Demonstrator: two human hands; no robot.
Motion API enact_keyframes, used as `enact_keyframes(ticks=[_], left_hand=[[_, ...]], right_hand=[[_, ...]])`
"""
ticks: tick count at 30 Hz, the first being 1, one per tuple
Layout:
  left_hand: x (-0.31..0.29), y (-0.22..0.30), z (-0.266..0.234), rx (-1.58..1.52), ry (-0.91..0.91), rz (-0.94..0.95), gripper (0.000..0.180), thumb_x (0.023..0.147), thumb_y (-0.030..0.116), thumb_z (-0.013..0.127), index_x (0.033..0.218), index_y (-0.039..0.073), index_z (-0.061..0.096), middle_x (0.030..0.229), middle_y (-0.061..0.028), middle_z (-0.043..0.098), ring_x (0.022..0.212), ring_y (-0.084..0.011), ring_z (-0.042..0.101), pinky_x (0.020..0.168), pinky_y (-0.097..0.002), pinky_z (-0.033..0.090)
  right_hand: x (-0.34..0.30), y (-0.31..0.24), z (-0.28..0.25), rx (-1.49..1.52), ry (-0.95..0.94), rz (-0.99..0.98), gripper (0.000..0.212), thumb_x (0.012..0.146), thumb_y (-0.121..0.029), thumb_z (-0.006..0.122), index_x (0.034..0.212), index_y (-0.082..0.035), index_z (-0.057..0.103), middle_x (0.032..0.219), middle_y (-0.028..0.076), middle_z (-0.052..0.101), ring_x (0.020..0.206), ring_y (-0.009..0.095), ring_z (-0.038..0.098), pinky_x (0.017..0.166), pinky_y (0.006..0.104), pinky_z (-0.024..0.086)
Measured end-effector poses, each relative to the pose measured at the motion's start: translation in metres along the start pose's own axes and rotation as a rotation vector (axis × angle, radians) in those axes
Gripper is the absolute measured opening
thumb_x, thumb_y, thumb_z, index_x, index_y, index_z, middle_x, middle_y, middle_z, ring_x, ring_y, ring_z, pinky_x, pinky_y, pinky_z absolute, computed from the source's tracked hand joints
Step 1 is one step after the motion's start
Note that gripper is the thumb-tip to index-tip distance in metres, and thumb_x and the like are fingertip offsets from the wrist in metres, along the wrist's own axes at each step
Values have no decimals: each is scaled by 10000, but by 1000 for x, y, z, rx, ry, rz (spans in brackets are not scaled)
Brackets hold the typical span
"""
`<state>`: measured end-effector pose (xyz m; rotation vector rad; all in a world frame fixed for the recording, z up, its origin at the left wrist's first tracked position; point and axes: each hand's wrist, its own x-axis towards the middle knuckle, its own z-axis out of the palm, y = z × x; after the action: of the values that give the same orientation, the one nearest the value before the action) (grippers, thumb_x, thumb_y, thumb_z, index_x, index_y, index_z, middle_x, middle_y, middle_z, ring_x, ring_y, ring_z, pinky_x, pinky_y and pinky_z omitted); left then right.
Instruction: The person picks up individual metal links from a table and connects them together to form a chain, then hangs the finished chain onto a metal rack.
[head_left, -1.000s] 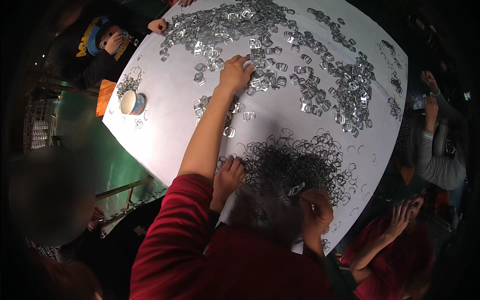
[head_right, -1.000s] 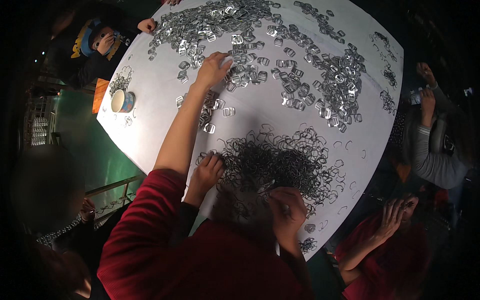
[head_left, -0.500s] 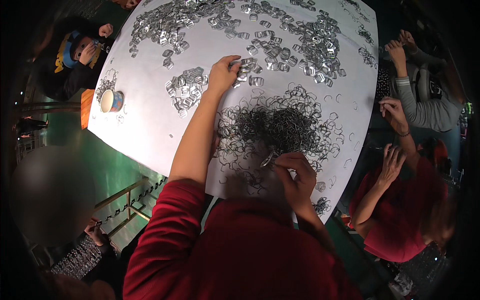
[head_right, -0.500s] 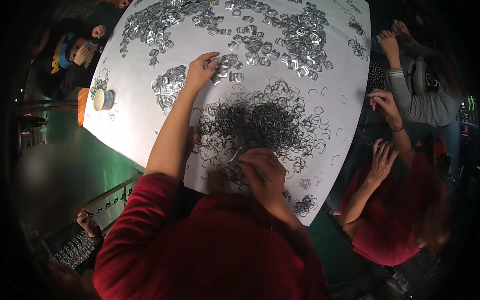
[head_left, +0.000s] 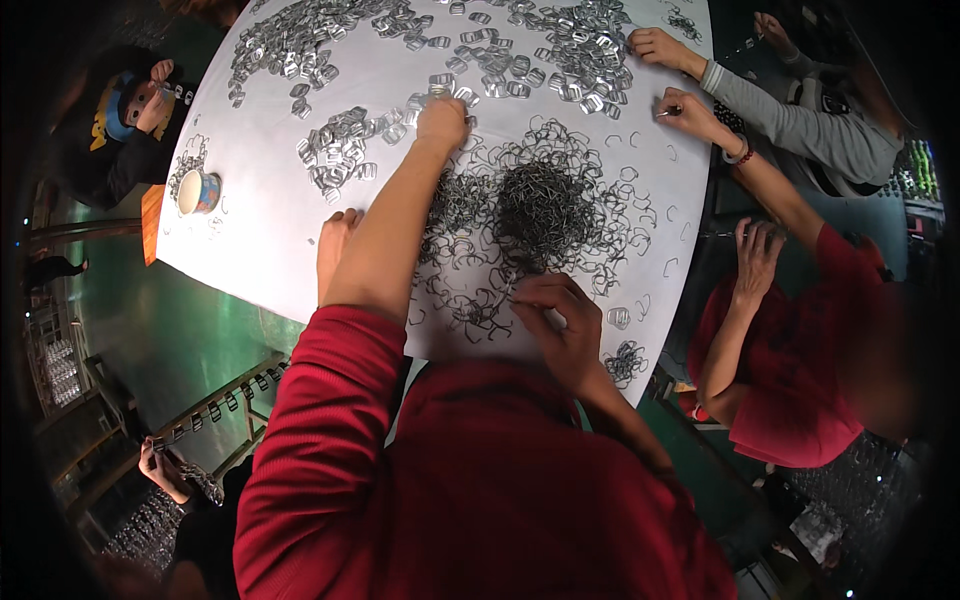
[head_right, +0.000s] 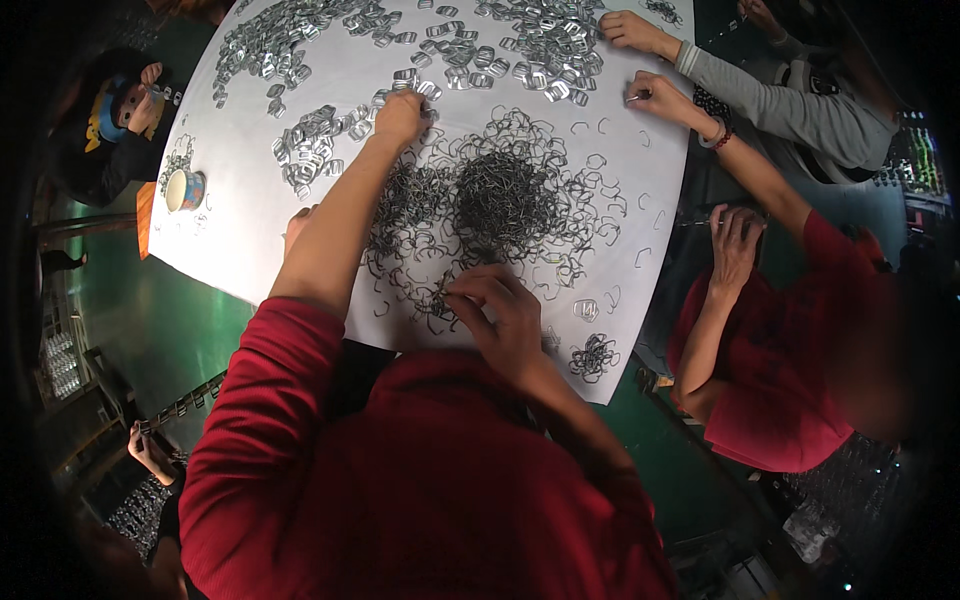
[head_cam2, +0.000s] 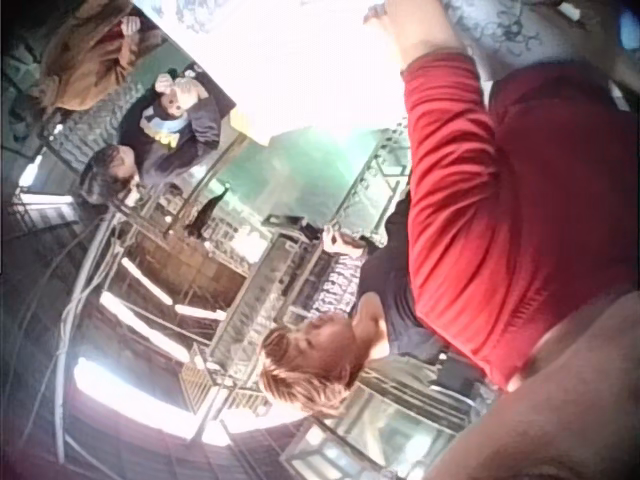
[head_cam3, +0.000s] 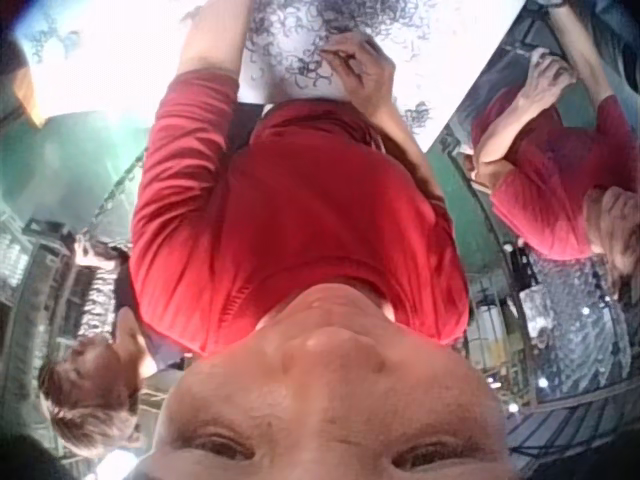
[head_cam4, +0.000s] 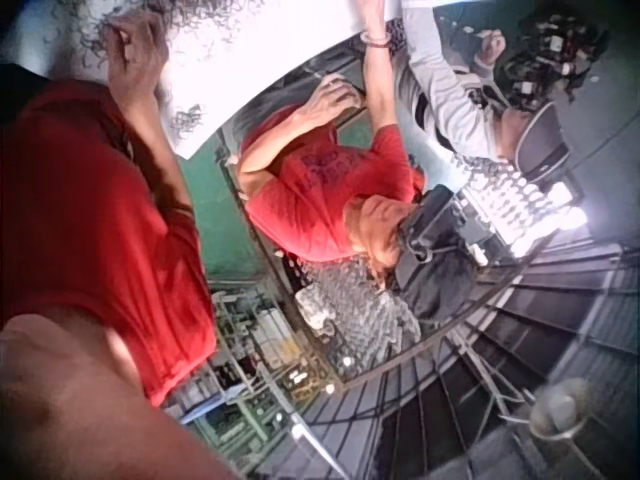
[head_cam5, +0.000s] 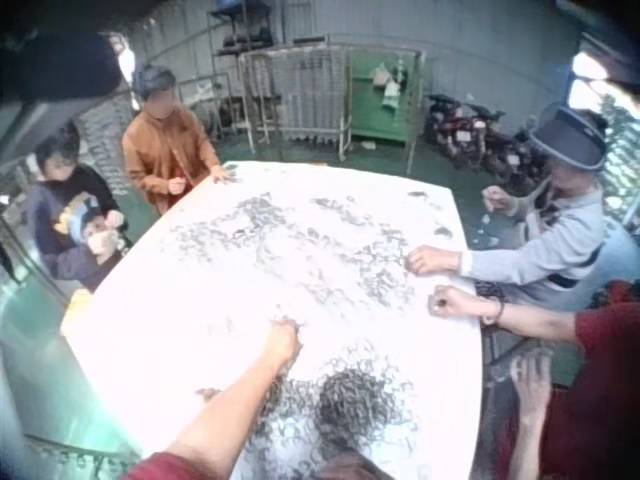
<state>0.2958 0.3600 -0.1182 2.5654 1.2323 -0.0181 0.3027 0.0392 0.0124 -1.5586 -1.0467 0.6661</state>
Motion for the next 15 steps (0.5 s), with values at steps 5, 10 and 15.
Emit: enact_keyframes(ticks=[5, 10, 15], left_hand=[[-25, 0, -22, -437, 34, -138, 225, 760, 186, 712, 922, 45, 644, 887, -65, 652, 809, -271, 646, 726, -352, 530], [-99, 25, -67, -1529, 174, -183, 332, 838, 86, 647, 1148, -7, 573, 913, -113, 643, 782, -212, 657, 683, -266, 555], [-188, 46, -104, -1605, 137, -134, 278, 866, 50, 614, 1135, -9, 578, 931, -88, 648, 840, -142, 635, 695, -219, 536]], right_hand=[[-7, 7, 1, -62, 50, -60, 102, 785, -15, 675, 879, -43, 645, 869, 76, 635, 691, 156, 611, 566, 259, 480], [8, 6, 8, -30, 133, -59, 81, 790, -29, 671, 865, -36, 643, 827, 72, 638, 649, 156, 604, 552, 253, 463], [36, 4, 23, 2, 136, -125, 56, 793, -69, 677, 824, -52, 633, 778, 52, 636, 642, 160, 609, 550, 268, 463]])
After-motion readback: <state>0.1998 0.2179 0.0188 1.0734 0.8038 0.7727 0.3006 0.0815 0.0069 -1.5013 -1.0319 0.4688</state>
